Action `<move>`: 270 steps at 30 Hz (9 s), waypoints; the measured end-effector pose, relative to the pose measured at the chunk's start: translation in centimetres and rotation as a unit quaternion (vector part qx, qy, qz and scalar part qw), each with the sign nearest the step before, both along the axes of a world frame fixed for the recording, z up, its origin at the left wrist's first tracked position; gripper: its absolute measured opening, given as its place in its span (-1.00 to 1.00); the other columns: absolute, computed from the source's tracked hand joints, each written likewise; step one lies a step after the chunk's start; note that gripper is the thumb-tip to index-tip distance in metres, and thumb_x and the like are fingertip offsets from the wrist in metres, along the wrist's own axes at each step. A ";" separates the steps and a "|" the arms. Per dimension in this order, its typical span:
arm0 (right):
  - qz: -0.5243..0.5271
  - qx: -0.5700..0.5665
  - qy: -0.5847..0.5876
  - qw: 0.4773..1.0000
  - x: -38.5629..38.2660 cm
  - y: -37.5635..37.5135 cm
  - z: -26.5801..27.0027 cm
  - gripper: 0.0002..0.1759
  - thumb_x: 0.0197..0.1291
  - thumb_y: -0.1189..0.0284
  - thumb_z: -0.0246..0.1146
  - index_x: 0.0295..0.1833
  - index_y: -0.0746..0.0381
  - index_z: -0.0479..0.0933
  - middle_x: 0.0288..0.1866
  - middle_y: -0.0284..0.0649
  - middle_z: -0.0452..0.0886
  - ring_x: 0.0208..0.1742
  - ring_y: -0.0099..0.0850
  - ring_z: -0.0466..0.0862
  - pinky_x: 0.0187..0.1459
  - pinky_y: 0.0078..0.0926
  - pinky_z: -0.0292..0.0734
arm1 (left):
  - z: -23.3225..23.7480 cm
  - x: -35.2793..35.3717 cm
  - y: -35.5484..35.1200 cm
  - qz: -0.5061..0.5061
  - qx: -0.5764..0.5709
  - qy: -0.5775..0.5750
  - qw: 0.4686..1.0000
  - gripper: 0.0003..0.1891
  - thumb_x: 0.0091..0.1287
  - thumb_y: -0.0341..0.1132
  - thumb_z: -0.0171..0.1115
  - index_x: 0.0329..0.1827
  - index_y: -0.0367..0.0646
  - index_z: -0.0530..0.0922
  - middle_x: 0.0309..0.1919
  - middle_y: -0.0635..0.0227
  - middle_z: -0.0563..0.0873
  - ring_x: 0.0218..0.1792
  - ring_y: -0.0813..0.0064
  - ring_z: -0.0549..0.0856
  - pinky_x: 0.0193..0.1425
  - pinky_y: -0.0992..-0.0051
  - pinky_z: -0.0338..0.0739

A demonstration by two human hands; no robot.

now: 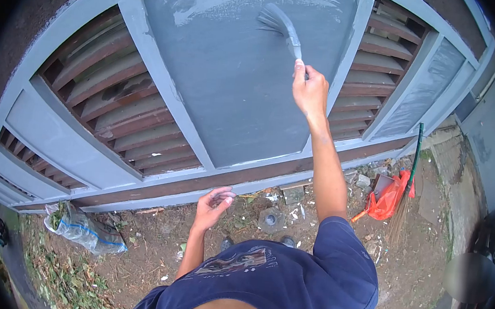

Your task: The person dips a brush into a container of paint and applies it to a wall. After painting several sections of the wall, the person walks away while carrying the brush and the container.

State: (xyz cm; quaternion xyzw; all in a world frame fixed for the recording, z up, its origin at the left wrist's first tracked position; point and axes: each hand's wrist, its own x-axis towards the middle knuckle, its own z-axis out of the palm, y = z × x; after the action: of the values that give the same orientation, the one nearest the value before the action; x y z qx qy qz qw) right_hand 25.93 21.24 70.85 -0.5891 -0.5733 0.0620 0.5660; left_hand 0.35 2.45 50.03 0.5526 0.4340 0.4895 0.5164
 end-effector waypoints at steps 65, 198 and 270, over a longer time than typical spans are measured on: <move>-0.074 0.135 0.090 0.984 -6.3 2.2 0.0 -0.55 0.36 0.25 0.11 -0.47 0.40 0.54 -0.69 0.10 0.46 -0.61 0.03 0.53 -0.48 -0.13 0.37 | -0.8 -0.4 -0.8 0.042 0.020 -0.020 0.999 -0.65 0.27 -0.43 0.35 0.11 -0.28 0.58 -0.14 0.23 0.75 -0.14 0.56 0.70 0.02 0.50 0.57; -0.065 0.032 -0.019 0.997 -4.6 0.6 3.9 -0.48 0.31 0.19 0.09 -0.53 0.44 0.52 -0.61 0.16 0.55 -0.48 0.14 0.61 -0.33 -0.05 0.47 | -0.9 -0.4 -0.8 0.004 0.020 -0.007 1.000 -0.64 0.26 -0.37 0.37 0.10 -0.27 0.58 -0.14 0.28 0.75 -0.14 0.57 0.70 0.03 0.50 0.56; -0.105 -0.018 0.028 0.994 4.6 2.5 1.6 -0.32 0.37 -0.01 -0.07 -0.46 0.41 0.56 -0.47 0.15 0.62 -0.30 0.10 0.63 -0.15 -0.08 0.49 | 0.1 -0.1 -0.3 -0.035 0.003 0.009 0.999 -0.65 0.32 -0.44 0.28 0.16 -0.28 0.54 -0.09 0.22 0.72 -0.05 0.48 0.68 0.09 0.45 0.56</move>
State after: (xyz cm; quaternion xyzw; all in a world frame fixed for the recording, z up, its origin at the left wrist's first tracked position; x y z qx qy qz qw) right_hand 30.55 23.71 72.45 -0.6545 -0.4910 0.0287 0.5742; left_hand 0.26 2.15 50.10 0.5734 0.4172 0.4676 0.5277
